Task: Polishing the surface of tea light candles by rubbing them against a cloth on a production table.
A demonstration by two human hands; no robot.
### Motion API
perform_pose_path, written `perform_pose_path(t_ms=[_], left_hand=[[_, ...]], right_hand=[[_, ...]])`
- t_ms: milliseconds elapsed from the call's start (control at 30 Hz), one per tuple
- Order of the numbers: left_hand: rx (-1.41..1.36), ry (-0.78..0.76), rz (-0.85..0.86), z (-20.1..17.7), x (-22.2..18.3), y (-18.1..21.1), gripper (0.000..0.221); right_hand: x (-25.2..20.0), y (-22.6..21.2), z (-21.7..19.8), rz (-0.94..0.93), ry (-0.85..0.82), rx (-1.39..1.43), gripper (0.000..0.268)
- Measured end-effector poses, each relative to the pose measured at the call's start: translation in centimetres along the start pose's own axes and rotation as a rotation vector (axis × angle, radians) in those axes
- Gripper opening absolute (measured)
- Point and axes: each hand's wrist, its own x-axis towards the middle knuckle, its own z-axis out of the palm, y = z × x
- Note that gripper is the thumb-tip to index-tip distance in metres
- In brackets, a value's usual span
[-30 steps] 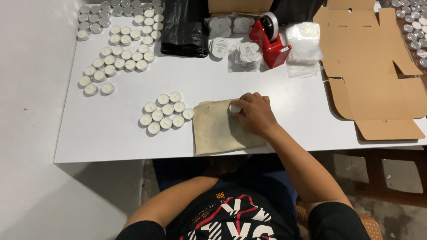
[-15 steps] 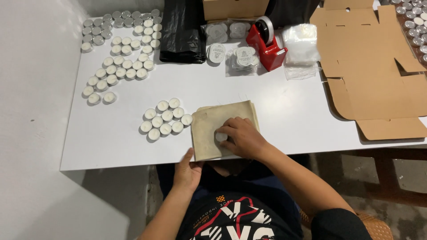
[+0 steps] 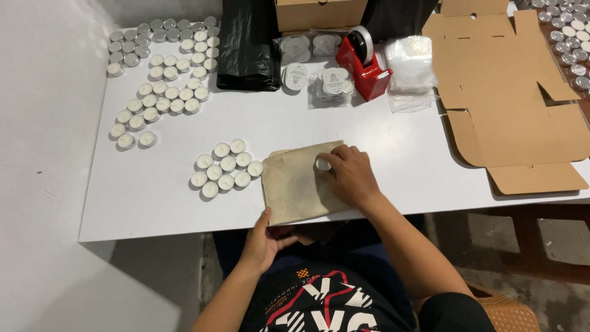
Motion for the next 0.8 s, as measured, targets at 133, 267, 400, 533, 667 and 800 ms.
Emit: perform_pose_path(t_ms=[133,267,400,533,667,800], left_hand=[[0.808,-0.381,-0.209,-0.9,-3.6,1.2,0.093],[1.18,-0.505,0.662,1.8,-6.4,4.7,0.018],[1.464,-0.186,1.327,1.9,0.0,5.5,0.057],[1.675,-0.247,1.315,3.1,1.6,5.0,0.089],[1.917,-0.13,1.304,3.3,1.7,4.4,0.086],[1.95,-0.073,1.323,3.2,1.8,4.1,0.09]], right_hand=[[-1.6,-2.4,0.4,-0.259,-0.061,0.293,0.039],[-0.5,-0.4,0.1,-0.113,-0.068,0.09,0.034],[-0.3,-1.8,0.4,-0.199,-0.075,0.064,0.039],[-1.0,-2.1,-2.1,-0.232,-0.157,0.031,0.038],[-0.6,-0.9,-2.0,-0.051,-0.039,-0.032,0.039],[-2.6,-3.7,-2.2,-0.237,-0.134,0.137,0.04]])
